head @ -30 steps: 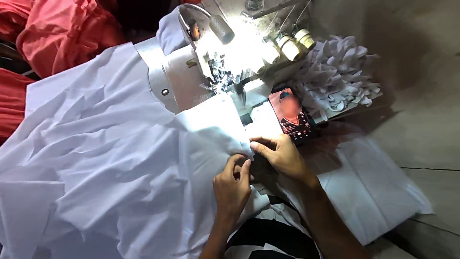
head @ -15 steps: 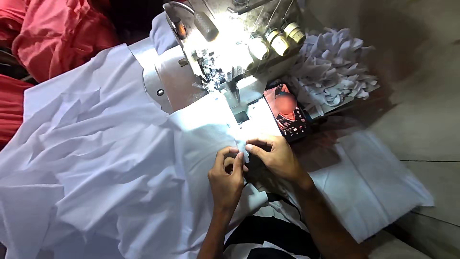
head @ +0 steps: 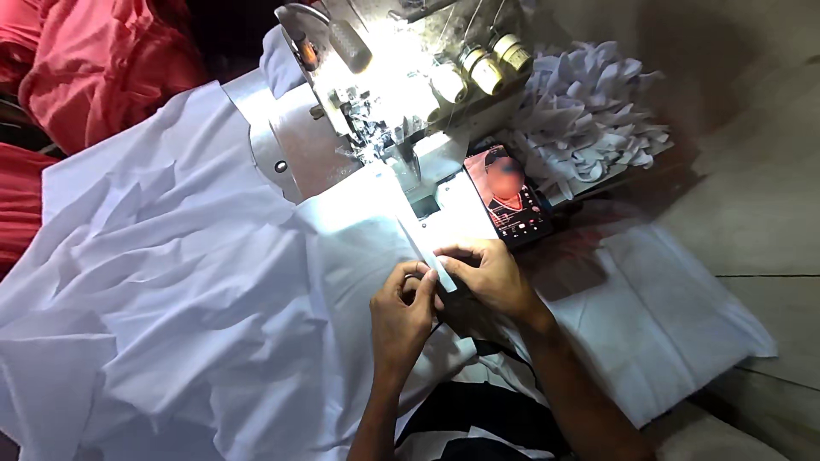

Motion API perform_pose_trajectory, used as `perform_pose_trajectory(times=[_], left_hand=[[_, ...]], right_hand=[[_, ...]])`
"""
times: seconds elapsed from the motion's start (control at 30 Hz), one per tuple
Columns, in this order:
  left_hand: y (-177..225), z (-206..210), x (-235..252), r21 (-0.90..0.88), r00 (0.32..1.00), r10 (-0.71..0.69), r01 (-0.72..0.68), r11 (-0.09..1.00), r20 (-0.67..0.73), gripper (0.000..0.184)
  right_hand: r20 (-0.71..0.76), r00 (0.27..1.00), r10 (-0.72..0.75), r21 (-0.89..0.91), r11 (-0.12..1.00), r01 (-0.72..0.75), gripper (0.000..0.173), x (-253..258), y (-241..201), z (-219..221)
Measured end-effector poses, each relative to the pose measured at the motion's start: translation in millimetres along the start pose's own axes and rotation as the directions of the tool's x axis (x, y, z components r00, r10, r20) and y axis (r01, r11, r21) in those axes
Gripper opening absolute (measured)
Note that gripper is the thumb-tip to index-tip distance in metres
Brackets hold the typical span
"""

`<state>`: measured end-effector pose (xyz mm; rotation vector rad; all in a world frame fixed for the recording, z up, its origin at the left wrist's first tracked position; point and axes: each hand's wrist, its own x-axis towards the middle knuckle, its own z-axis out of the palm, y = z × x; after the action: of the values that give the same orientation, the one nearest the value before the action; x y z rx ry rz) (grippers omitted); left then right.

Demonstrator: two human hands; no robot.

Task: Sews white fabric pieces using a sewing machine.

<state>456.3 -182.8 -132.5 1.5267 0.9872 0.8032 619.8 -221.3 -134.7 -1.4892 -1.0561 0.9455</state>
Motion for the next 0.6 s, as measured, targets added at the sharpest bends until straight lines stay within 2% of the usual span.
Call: perform_pose_trajectory(times=[0.07,0.27,0.43,0.6], left_hand=[[-2.3,0.2,0.6,0.14,0.999,0.015,-0.008,0.99,-0.047,0.012],[-2.8,0.1,1.7,0.299,0.993,0.087,-0.06,0.952,-0.077,0.013],[-2.3,-0.9,1.2,0.32,0.993,0.098,-0.071,0.945,-0.071,0.013],[-4.7,1.0,-5.3,0.265,0.996,0.077,-0.061,0.962,-0.05,0.012]], right_hand=[[-0.003,1.0,-0.004,-0.025,1.0,0.004,0.014,-0.8,1.3,-1.1],[-0.016,1.0,-0.015,-0.051,0.999,0.014,0.017,-2.9,1.8,1.6],[-0.068,0.998,-0.006,-0.078,0.997,0.0,0.013,-3.0,5.3,7.3],[-0.061,0.998,0.02,-0.1,0.995,-0.026,0.016,-5.1,2.9,8.9]])
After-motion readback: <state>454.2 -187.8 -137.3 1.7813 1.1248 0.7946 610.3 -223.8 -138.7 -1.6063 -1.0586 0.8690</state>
